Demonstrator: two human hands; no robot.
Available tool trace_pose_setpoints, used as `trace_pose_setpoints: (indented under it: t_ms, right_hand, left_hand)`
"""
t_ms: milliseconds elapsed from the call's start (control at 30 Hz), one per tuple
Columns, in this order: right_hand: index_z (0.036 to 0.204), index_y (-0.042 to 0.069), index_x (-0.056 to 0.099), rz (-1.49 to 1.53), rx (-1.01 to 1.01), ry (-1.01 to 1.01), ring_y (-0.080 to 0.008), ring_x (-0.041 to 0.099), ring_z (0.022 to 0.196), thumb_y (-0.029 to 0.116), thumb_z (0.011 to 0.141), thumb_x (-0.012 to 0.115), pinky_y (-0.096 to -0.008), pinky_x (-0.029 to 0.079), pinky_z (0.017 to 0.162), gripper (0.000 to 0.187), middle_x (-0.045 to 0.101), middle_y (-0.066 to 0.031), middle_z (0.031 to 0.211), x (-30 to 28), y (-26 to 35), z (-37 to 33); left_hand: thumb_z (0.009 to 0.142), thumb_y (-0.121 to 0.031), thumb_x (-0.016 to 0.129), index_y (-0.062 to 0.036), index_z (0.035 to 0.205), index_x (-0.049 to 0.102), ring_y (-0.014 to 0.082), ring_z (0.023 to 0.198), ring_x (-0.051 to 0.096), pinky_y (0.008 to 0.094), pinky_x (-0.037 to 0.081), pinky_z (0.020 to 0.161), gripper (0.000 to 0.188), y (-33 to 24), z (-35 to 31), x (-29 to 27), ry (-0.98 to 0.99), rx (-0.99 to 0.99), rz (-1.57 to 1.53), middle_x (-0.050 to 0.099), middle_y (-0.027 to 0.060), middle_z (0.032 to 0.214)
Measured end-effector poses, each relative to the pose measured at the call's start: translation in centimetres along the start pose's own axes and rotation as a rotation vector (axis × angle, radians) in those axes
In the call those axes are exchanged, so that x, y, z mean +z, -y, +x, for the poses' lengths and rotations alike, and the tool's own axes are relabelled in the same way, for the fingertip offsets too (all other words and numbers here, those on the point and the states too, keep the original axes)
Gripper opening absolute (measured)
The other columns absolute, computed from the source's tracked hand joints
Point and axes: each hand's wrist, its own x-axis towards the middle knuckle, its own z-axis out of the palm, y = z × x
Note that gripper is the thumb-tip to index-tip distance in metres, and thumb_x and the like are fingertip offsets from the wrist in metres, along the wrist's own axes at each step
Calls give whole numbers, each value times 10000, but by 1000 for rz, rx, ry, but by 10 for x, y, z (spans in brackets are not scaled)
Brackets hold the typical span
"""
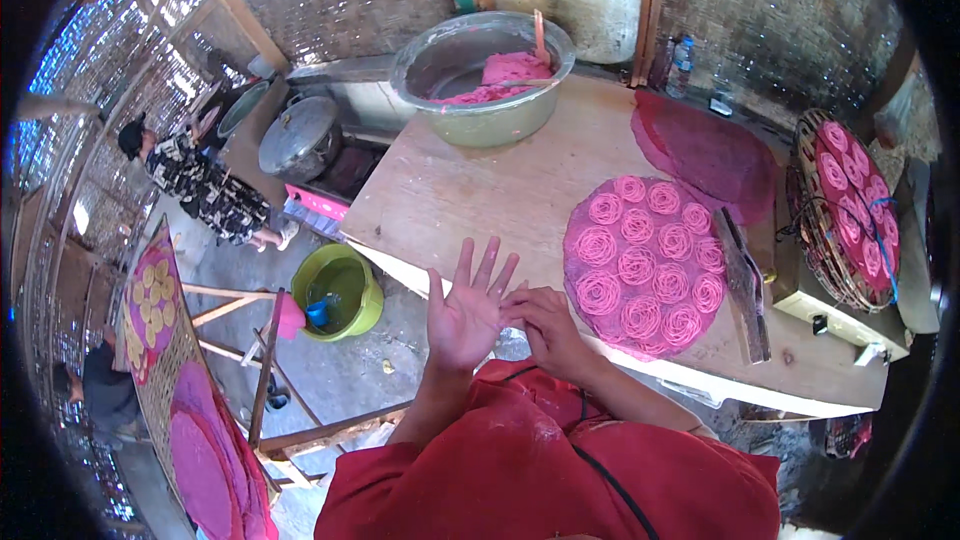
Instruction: The person uses a specialized piping tool to create floral patterns from pink dough on a circular mat and then transfers the mats to a woven tray.
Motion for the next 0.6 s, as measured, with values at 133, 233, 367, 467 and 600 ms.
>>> trace_pose_setpoints:
  t_ms: [133, 233, 367, 467, 600]
  right_hand:
    - [982, 76, 501, 431, 192, -120, -237, 480, 1084, -71, 828, 476, -385, 356, 920, 215, 578, -102, 1119, 15, 0, -13]
    - [977, 70, 447, 185, 188, 13, -234, 474, 1087, -53, 866, 462, -386, 371, 914, 167, 576, -118, 1123, 7, 10, -20]
    - [975, 76, 474, 58, 73, 6, -250, 518, 973, -18, 845, 513, -402, 338, 880, 165, 601, -93, 1118, 7, 10, -36]
    - [975, 84, 487, -78, 102, -27, -265, 533, 936, -11, 833, 524, -396, 310, 882, 175, 612, -78, 1102, 11, 9, -56]
    - [1005, 74, 469, 369, 416, -104, -199, 537, 1046, 24, 895, 506, -360, 405, 897, 127, 575, -104, 1138, -6, -9, -93]
  left_hand:
    - [950, -571, 213, -220, 1452, 238, 344, 1388, 194, 639, 173, 1072, 613, -2, -5, -1, 3, 51, -22, 221, 73, 1515]
    - [942, -580, 261, -251, 1461, 195, 318, 1370, 235, 583, 233, 1070, 617, 3, -9, -4, 45, -8, 50, 203, 42, 1516]
    - [943, -578, 271, -252, 1464, 181, 303, 1375, 218, 582, 232, 1068, 621, 14, -24, -19, 72, -49, 58, 197, 35, 1517]
    - [944, -571, 282, -254, 1466, 171, 298, 1383, 188, 572, 182, 1085, 621, 38, -26, -25, -123, 22, 134, 196, 31, 1516]
    - [957, -545, 278, -236, 1477, 156, 285, 1397, 158, 531, 55, 1115, 617, 62, -5, -29, -219, 53, 331, 181, 36, 1526]
